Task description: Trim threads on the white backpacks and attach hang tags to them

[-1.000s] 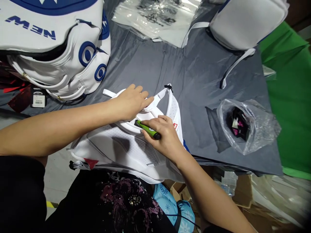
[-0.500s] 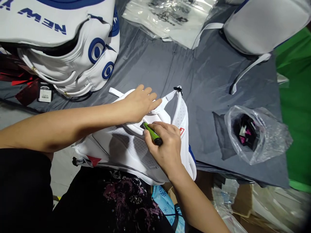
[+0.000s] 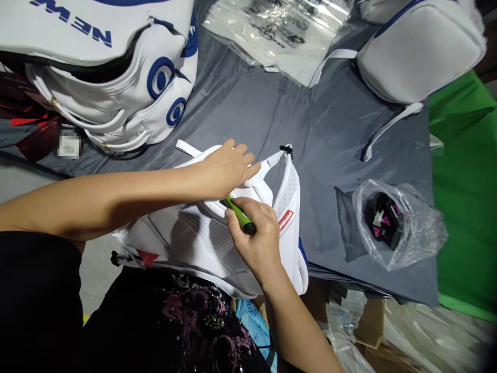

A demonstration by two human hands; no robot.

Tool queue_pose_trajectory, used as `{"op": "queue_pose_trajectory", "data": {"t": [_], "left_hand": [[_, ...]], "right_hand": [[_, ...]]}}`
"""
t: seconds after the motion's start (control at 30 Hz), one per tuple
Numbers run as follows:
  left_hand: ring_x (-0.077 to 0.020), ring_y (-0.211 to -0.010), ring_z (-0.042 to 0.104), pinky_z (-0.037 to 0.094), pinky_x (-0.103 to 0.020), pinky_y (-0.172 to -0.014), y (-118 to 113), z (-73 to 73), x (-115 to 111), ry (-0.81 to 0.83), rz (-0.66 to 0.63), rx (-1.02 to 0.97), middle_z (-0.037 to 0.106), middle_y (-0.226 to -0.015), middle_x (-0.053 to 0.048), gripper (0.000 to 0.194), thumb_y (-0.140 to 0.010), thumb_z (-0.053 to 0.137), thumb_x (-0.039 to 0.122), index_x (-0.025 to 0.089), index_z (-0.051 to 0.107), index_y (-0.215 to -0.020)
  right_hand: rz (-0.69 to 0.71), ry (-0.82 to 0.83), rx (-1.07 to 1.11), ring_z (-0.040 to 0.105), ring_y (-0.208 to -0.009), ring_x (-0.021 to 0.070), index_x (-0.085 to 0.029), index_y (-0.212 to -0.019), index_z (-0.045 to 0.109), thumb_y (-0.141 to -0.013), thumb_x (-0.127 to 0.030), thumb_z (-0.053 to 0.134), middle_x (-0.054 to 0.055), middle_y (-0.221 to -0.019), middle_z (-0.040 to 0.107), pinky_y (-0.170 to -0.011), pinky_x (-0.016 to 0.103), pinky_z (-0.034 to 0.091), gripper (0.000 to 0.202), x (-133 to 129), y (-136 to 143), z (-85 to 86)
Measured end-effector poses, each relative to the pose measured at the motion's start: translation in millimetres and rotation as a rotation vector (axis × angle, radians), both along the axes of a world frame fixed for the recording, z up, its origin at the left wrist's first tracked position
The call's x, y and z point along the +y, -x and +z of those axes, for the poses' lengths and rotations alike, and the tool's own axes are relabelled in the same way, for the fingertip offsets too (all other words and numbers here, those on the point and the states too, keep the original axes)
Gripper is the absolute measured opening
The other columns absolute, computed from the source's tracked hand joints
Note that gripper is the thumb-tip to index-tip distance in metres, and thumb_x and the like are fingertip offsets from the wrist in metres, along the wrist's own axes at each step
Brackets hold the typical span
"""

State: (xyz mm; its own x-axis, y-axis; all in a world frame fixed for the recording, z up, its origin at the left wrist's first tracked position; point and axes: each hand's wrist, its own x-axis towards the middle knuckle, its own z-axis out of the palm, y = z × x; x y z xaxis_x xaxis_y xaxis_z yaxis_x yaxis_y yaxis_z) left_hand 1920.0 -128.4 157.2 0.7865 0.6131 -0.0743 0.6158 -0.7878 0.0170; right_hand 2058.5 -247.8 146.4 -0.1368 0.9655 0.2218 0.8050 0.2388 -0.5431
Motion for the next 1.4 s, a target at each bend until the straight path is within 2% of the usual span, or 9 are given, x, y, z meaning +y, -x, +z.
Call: {"op": "queue_pose_trajectory", "data": {"t": [0.33,0.5,0.77,0.83,0.93,1.0,1.13,1.27,1.4], "left_hand": [[-0.0332,-0.120,0.051,0.036,-0.044,-0.095,-1.2,2.9,-1.2,0.002,0.015,0.039,0.060,-0.133,-0.013,0.057,-0.089,0.055,0.024,0.022,0.042,-0.145],[-0.0342,-0.119,0.051,0.036,-0.043,-0.094,-1.1,6.4,-2.4,-0.008,0.002,0.042,0.059,-0.132,-0.015,0.059,-0.088,0.057,0.022,0.019,0.043,-0.145],[-0.0329,-0.120,0.049,0.037,-0.043,-0.096,-4.0,6.8,-1.0,-0.016,0.006,0.100,0.057,-0.136,-0.014,0.063,-0.087,0.061,0.027,0.021,0.041,-0.146],[-0.0333,-0.123,0.047,0.037,-0.043,-0.098,-3.3,10.4,-0.3,0.003,-0.006,0.129,0.052,-0.143,-0.014,0.071,-0.085,0.065,0.031,0.023,0.036,-0.150],[-0.0387,-0.134,0.038,0.037,-0.047,-0.102,3.8,20.7,-1.3,0.051,0.016,0.187,0.034,-0.158,-0.013,0.094,-0.078,0.075,0.038,0.030,0.024,-0.156],[-0.0438,-0.138,0.032,0.039,-0.051,-0.102,10.9,29.7,-4.1,0.094,0.083,0.214,0.019,-0.165,-0.012,0.108,-0.073,0.080,0.042,0.034,0.015,-0.158],[-0.0469,-0.135,0.034,0.046,-0.049,-0.097,17.0,44.6,-12.8,0.197,0.248,0.288,-0.001,-0.168,-0.012,0.123,-0.070,0.084,0.039,0.036,0.000,-0.159],[-0.0447,-0.133,0.036,0.048,-0.046,-0.095,11.2,44.9,-17.6,0.200,0.332,0.370,-0.005,-0.168,-0.013,0.121,-0.074,0.081,0.034,0.038,-0.006,-0.158],[-0.0416,-0.131,0.039,0.048,-0.042,-0.094,14.7,36.2,-14.1,0.152,0.288,0.354,0.005,-0.166,-0.016,0.119,-0.077,0.076,0.030,0.036,-0.010,-0.158]], "right_hand": [[-0.067,0.003,0.007,0.068,-0.093,0.0259,-0.022,-0.096,0.069,-0.091,-0.033,0.058,0.006,-0.097,0.075,-0.090,0.047,0.046,0.016,-2.4,2.5,-2.4],[-0.049,-0.004,0.007,0.069,-0.090,0.0256,-0.021,-0.095,0.069,-0.092,-0.031,0.058,0.006,-0.093,0.075,-0.087,0.046,0.046,0.015,-2.9,1.1,-1.5],[-0.068,-0.003,0.059,0.069,-0.092,0.0259,-0.021,-0.096,0.070,-0.091,-0.032,0.058,0.006,-0.094,0.076,-0.089,0.045,0.046,0.016,-1.9,1.8,-4.2],[-0.070,0.013,0.094,0.070,-0.090,0.0255,-0.020,-0.095,0.070,-0.091,-0.032,0.058,0.006,-0.093,0.076,-0.086,0.044,0.046,0.017,-3.2,0.5,-4.6],[-0.084,0.034,0.116,0.071,-0.087,0.0256,-0.020,-0.094,0.071,-0.091,-0.032,0.059,0.006,-0.092,0.077,-0.083,0.044,0.046,0.017,-9.0,-2.7,-3.7],[-0.089,0.004,0.129,0.071,-0.089,0.0258,-0.021,-0.096,0.071,-0.091,-0.032,0.060,0.006,-0.095,0.077,-0.084,0.044,0.045,0.017,-13.1,-3.4,-3.7],[-0.067,-0.070,0.166,0.071,-0.089,0.0248,-0.020,-0.098,0.071,-0.088,-0.026,0.061,0.006,-0.096,0.077,-0.086,0.043,0.044,0.016,-12.8,3.4,-9.9],[-0.026,-0.084,0.255,0.071,-0.095,0.0232,-0.020,-0.105,0.070,-0.088,-0.025,0.061,0.006,-0.103,0.077,-0.089,0.041,0.043,0.020,-5.3,14.1,-20.4],[-0.008,-0.073,0.335,0.071,-0.097,0.0218,-0.022,-0.107,0.070,-0.089,-0.027,0.062,0.005,-0.106,0.077,-0.092,0.040,0.040,0.020,-1.8,16.7,-26.7]]}}
